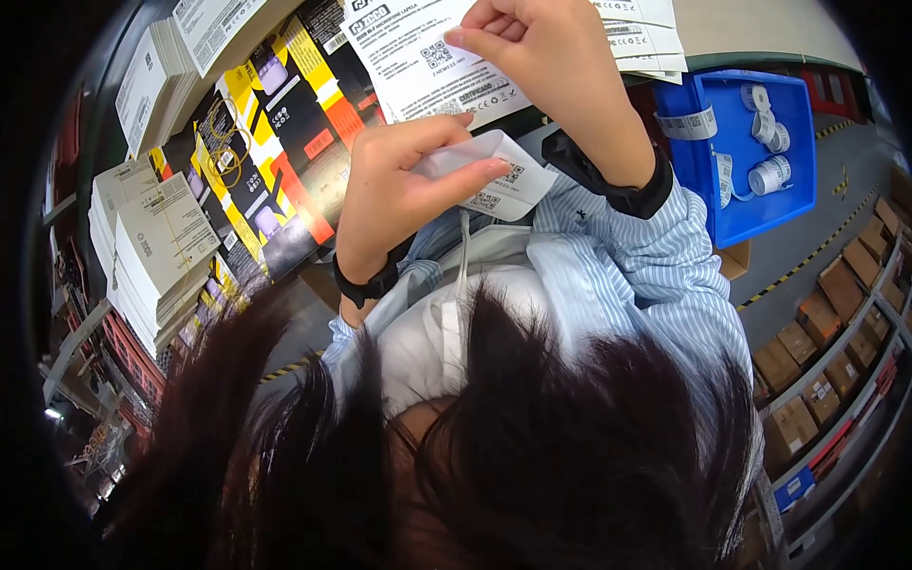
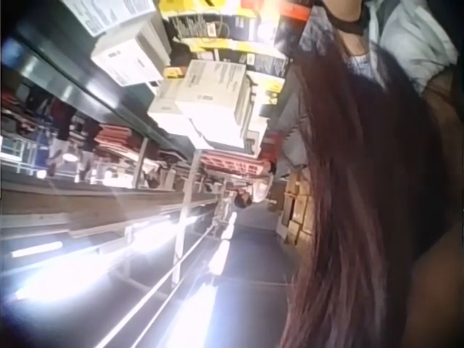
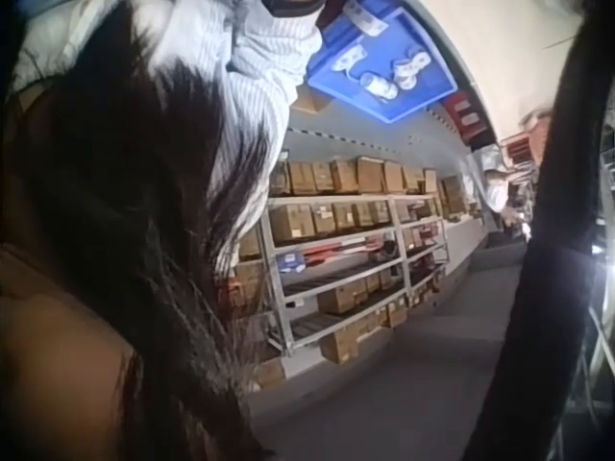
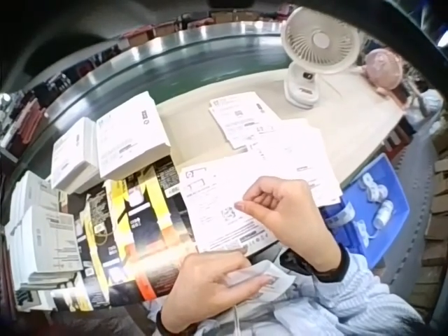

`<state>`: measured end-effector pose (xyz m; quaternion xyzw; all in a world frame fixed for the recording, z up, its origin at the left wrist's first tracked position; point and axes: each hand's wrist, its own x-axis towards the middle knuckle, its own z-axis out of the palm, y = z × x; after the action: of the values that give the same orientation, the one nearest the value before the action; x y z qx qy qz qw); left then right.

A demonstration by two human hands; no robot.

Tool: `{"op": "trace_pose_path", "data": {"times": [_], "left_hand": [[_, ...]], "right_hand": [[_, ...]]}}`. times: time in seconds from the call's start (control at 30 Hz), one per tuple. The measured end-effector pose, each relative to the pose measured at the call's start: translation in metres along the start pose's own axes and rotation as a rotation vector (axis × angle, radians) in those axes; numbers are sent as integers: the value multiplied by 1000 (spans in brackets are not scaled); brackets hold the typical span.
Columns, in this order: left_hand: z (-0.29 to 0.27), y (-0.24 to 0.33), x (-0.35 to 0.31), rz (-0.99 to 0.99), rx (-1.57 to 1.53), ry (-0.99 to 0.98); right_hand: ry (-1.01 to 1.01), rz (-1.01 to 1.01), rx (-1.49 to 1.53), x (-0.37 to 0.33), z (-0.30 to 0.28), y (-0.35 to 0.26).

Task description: The person peels a sticker from a roll by hand, presses it onto a white card, and then places the card onto a stack. This process is repeated for several more cards.

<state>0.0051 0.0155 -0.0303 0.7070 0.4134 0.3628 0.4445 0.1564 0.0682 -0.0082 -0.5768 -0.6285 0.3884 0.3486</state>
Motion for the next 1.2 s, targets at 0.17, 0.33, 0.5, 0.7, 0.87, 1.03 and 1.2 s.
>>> {"op": "trace_pose_path", "data": {"times": [0.17,0.33,0.5,0.7,0.87,1.03,1.2], "left_hand": [[-4,3,1,-63,11,-56],[-2,4,0,-28,29,-39],[-2,4,-1,-39,30,-43],[-1,5,-1,-69,49,-64],[4,1,-1,-47,-7,-3],[1,2,1,10,35,-34],[-1,7,1,4,-5,-5]], "right_hand": [[43,-44,-49,-4,4,3],[107,-177,-157,-7,10,6],[117,-217,-293,-12,12,11],[346,-754,-471,-11,14,16],[307,-714,-615,-4,22,22],[222,-506,-519,1,17,26],[188,-576,-366,-1,5,31]]}}
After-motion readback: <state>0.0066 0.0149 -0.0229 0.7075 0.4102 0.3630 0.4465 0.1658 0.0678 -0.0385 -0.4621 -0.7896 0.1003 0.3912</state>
